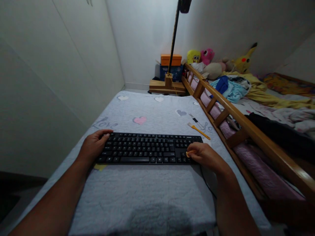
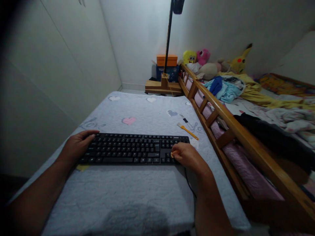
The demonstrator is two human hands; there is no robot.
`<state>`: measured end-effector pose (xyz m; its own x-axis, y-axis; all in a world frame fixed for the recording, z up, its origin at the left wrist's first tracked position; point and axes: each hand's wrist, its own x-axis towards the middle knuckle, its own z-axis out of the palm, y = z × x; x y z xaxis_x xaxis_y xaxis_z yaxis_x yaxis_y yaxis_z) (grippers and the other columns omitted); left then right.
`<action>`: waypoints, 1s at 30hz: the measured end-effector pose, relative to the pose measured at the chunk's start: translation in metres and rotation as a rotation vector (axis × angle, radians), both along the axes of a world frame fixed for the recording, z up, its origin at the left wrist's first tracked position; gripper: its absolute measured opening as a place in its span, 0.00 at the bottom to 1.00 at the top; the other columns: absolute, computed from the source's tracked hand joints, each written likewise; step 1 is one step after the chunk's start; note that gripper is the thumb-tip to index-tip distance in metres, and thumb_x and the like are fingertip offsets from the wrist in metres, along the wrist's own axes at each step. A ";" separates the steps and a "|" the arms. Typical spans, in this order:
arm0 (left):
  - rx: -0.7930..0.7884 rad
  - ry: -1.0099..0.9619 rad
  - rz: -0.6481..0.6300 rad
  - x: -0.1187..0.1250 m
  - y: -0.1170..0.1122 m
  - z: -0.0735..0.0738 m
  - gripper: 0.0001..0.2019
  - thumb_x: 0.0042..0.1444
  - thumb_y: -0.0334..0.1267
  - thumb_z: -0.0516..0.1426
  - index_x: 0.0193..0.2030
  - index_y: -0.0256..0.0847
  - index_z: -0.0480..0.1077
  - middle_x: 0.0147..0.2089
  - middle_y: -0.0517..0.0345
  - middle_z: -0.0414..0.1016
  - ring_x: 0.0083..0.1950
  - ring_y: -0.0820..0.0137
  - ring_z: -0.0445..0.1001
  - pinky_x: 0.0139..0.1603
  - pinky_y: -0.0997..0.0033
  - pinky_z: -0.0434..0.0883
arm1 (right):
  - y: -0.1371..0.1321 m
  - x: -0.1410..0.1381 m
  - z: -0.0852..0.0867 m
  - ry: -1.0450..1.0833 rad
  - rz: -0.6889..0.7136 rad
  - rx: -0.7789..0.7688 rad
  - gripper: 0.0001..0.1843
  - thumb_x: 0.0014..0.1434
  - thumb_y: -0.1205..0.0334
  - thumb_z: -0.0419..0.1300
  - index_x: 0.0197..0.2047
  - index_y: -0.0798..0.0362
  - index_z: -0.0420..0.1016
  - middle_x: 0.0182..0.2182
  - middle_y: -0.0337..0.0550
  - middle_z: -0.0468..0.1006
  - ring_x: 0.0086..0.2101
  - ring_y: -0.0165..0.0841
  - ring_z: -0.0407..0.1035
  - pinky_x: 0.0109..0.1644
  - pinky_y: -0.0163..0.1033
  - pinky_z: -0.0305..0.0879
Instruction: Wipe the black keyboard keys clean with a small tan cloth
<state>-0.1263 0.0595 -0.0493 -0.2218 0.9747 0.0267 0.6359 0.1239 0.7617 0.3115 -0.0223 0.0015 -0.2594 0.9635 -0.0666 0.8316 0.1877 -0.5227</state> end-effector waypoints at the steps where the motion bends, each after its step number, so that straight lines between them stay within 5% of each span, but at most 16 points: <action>1: 0.005 0.000 0.000 0.000 0.000 -0.001 0.24 0.53 0.49 0.54 0.51 0.39 0.77 0.48 0.51 0.81 0.48 0.57 0.77 0.56 0.58 0.71 | 0.000 0.003 0.001 0.008 -0.009 -0.002 0.07 0.56 0.67 0.58 0.33 0.52 0.79 0.29 0.41 0.80 0.32 0.32 0.73 0.35 0.34 0.63; 8: 0.038 0.027 -0.006 -0.003 0.003 -0.002 0.23 0.51 0.48 0.55 0.48 0.39 0.78 0.47 0.52 0.82 0.48 0.58 0.78 0.56 0.59 0.72 | -0.004 -0.015 0.004 0.148 0.047 0.002 0.05 0.58 0.64 0.61 0.35 0.52 0.79 0.31 0.40 0.80 0.33 0.31 0.74 0.38 0.34 0.65; 13: 0.015 0.023 0.004 -0.002 0.003 -0.001 0.24 0.51 0.48 0.54 0.50 0.39 0.78 0.47 0.51 0.82 0.49 0.56 0.78 0.55 0.59 0.72 | -0.004 -0.034 -0.001 0.057 0.155 0.006 0.06 0.57 0.69 0.60 0.33 0.52 0.79 0.32 0.41 0.80 0.33 0.30 0.73 0.37 0.33 0.62; 30: 0.010 0.034 -0.007 -0.002 0.003 -0.001 0.24 0.52 0.48 0.54 0.51 0.39 0.77 0.49 0.51 0.81 0.50 0.56 0.77 0.57 0.59 0.70 | -0.008 -0.008 0.002 0.027 0.098 -0.098 0.06 0.56 0.69 0.59 0.32 0.52 0.78 0.30 0.41 0.81 0.32 0.32 0.74 0.36 0.33 0.63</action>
<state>-0.1278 0.0620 -0.0499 -0.2134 0.9760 0.0439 0.6620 0.1114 0.7412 0.3036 -0.0305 0.0035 -0.3553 0.9225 -0.1510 0.7971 0.2146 -0.5645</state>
